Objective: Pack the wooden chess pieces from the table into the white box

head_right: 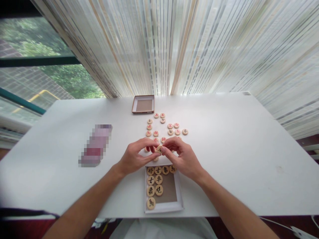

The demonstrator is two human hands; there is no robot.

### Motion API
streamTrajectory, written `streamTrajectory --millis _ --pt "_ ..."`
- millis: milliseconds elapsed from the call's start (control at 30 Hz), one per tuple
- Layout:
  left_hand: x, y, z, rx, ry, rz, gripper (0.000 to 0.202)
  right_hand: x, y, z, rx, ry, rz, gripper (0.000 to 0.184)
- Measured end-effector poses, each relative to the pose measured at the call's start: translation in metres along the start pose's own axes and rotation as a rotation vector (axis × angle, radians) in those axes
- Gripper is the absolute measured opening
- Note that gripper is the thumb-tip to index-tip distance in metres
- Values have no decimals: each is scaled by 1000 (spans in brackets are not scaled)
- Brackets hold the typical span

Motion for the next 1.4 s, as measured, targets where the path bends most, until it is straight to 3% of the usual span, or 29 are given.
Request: streamTrajectory --millis 267,1400 --pt "-4 0 -3 -24 28 15 28 6 -4 -2 -4 -17 -78 26" --pt "3 -2 -18 -161 -58 -24 26 1 -2 -1 -32 -35 -15 20"
Point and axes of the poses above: each hand's wrist, its own y-axis towards the middle knuckle, its own x-axis out of the palm, z = x × y, the point moved 10 cm from there along y, towards the middle knuckle, and after that the axes turned 14 degrees about y, right-handed, at the moved point
